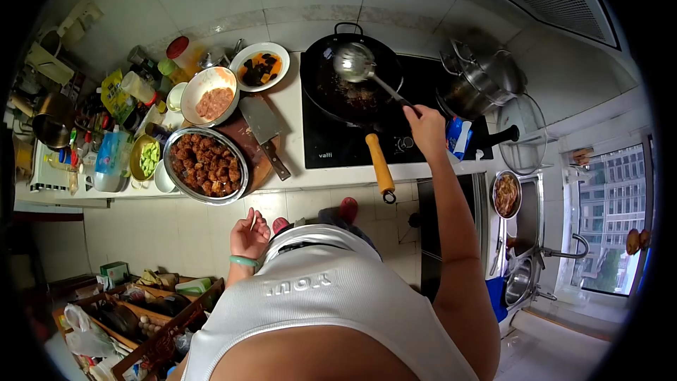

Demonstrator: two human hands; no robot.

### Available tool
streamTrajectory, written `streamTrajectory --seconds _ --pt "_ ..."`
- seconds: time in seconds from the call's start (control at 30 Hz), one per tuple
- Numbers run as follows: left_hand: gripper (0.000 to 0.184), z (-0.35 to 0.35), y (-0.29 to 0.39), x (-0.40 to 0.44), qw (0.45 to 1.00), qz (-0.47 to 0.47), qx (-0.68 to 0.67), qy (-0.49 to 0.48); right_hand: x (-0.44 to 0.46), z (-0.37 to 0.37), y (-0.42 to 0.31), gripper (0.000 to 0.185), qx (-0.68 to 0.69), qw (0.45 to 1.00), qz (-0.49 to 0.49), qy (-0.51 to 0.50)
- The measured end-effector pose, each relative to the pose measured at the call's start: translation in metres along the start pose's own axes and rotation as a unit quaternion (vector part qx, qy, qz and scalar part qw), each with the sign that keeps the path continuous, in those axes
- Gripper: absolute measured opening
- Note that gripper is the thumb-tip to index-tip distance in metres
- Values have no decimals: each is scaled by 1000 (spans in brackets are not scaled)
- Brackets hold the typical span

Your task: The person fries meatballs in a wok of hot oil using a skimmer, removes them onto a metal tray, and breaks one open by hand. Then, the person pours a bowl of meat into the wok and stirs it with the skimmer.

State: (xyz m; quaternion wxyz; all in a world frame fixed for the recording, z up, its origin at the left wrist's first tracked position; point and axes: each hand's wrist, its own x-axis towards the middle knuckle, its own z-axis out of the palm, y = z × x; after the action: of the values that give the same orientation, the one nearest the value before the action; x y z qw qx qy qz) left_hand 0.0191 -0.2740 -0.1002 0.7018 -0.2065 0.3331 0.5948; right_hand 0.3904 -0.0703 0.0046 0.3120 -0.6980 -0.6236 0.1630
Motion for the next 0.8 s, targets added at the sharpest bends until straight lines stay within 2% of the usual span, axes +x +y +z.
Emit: streamTrajectory --seconds 0.03,0.07,0.13,0.33,0.43,0.47,0.53,0.57,0.6,0.63,0.67,0.73,0.8 --pt "22 2 -4 1 1000 -3 4 6 0 -5 7 29 -83 993 -69 49" --pt "23 4 -8 2 1000 -6 8 12 2 -5 17 29 -81 993 -69 45" --pt "24 8 -17 5 1000 -3 4 23 6 -4 36 30 -186 981 -28 40" --pt "26 23 -39 9 1000 -2 -3 27 6 6 53 33 -163 986 -20 8" --pt "27 22 -46 14 1000 -3 -9 21 11 18 63 34 11 990 106 -94" --pt "27 21 -47 15 1000 -7 -3 20 12 23 63 34 14 990 107 -95" --pt "26 28 -55 16 999 -2 32 23 13 32 61 30 203 943 222 -139" --pt "25 27 -59 20 991 11 129 10 14 31 58 28 261 914 258 -173" --pt "24 29 -66 24 974 25 225 -3 16 33 58 28 263 914 257 -173" --pt "24 40 -76 27 928 56 367 10 17 35 59 27 291 898 268 -190" --pt "26 24 -82 47 868 81 485 -74 19 37 61 26 319 882 279 -206" --pt "30 19 -108 82 729 166 641 -177 21 40 63 24 334 871 284 -221" --pt "33 31 -138 112 611 224 718 -248 22 39 64 25 360 852 289 -246"
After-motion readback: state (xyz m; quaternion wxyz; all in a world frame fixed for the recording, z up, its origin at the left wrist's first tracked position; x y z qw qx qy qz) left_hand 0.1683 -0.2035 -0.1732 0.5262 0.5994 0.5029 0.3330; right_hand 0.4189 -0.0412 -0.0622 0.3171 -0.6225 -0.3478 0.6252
